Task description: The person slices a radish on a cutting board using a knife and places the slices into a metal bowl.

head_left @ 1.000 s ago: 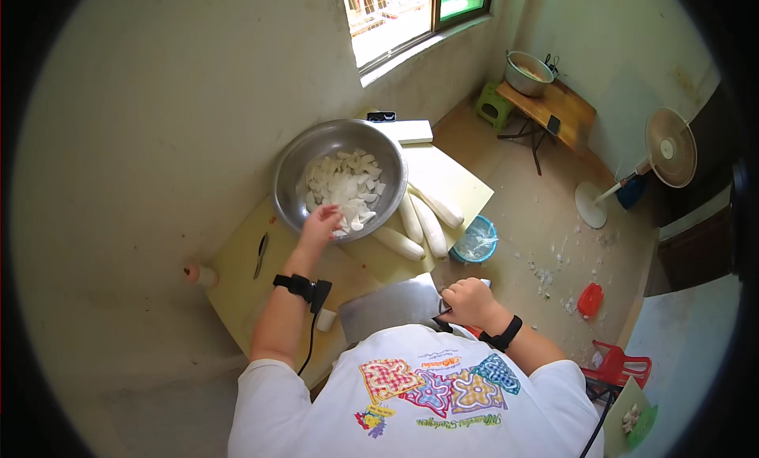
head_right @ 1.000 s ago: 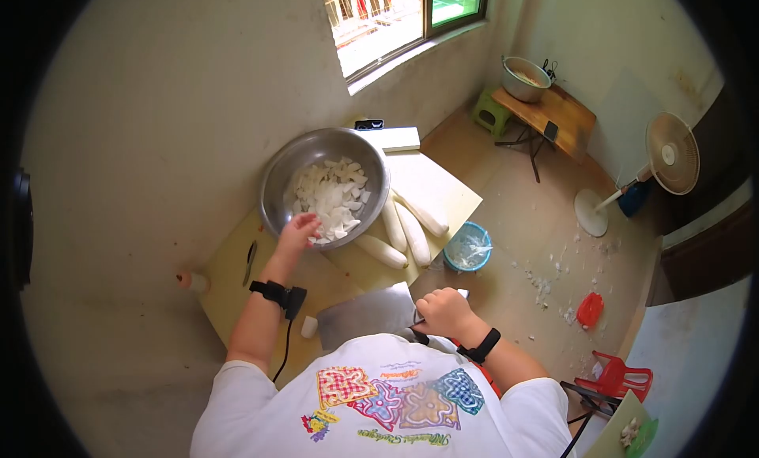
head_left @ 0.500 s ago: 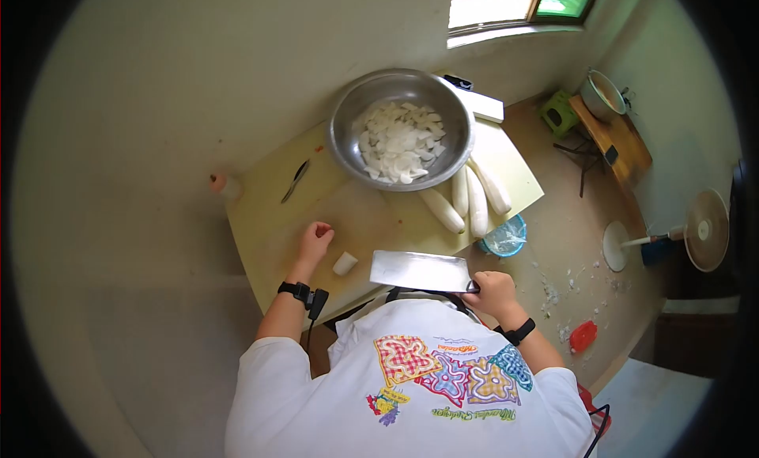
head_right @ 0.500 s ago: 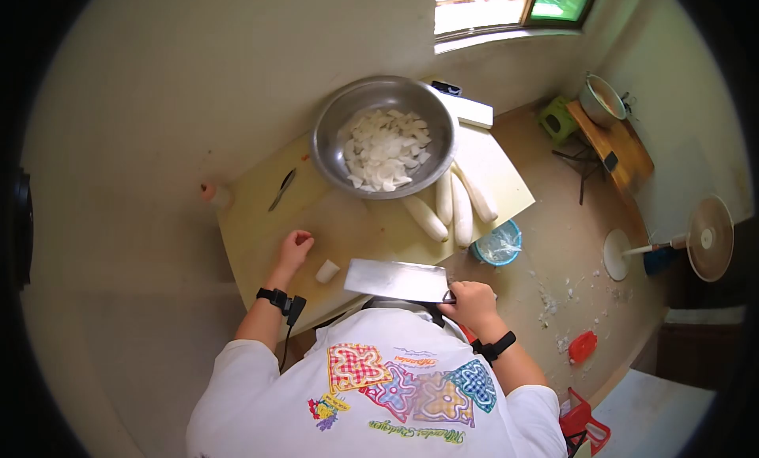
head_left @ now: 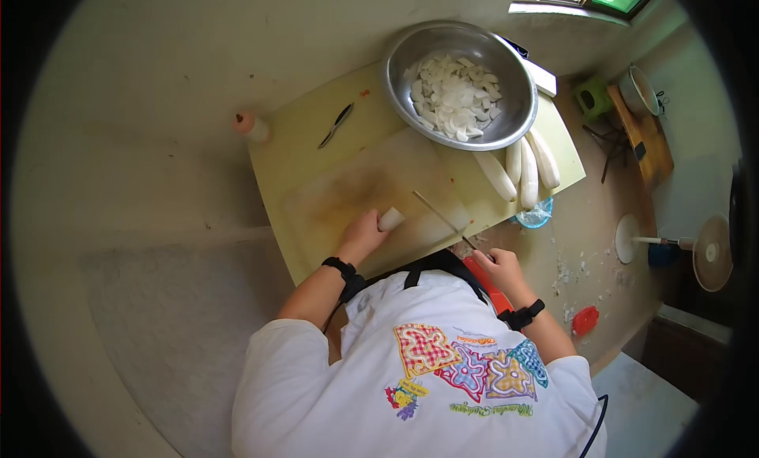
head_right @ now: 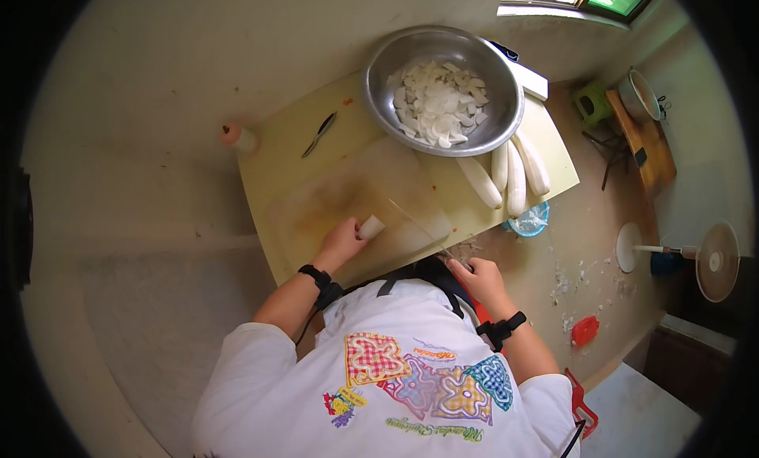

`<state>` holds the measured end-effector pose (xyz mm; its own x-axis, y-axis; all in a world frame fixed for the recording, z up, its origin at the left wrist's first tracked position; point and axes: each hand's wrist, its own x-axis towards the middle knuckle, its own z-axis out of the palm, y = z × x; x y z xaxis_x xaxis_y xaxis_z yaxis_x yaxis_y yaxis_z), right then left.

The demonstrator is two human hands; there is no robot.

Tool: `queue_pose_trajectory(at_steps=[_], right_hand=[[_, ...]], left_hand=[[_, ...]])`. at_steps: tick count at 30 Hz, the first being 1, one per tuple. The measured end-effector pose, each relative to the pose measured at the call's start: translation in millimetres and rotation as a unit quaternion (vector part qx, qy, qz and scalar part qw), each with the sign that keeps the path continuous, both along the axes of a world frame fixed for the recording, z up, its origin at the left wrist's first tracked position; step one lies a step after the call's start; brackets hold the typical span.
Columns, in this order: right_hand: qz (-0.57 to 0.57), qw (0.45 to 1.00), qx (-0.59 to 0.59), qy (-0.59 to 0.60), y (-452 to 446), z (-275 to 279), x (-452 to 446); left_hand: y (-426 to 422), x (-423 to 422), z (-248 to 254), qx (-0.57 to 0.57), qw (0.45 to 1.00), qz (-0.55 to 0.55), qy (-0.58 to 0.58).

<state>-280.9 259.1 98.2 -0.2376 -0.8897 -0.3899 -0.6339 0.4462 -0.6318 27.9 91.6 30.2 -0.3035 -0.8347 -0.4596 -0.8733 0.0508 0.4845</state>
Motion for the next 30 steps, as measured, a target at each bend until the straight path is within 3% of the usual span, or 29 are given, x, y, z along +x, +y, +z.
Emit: queue_pose_trajectory(at_steps=[2,7,13,22,30], right_hand=[[-0.035,0.996,0.038,-0.075,-1.7,-1.2,9.1],[-0.023,0.995,0.058,-0.077,-5.1,-2.6,35.8],[-0.021,0.992,0.082,-0.094,-8.3,-7.3,55.0],[-0.036,0.993,0.076,-0.078,-13.9,-1.4,67.8],[-0.032,0.993,0.090,-0.069,-17.7,1.8,72.2]], left_hand=[[2.0,3.1,-5.5,-0.003,1.000,-0.016,-0.002],[9.0,15.7,-19.2,-0.162,0.975,-0.081,0.127],[2.2,13.1,-20.8,-0.207,0.944,-0.125,0.226],[-13.3,8.4,-27.9,-0.207,0.937,-0.189,0.210],[-9.1,10.1,-34.5,-0.219,0.940,-0.177,0.194]])
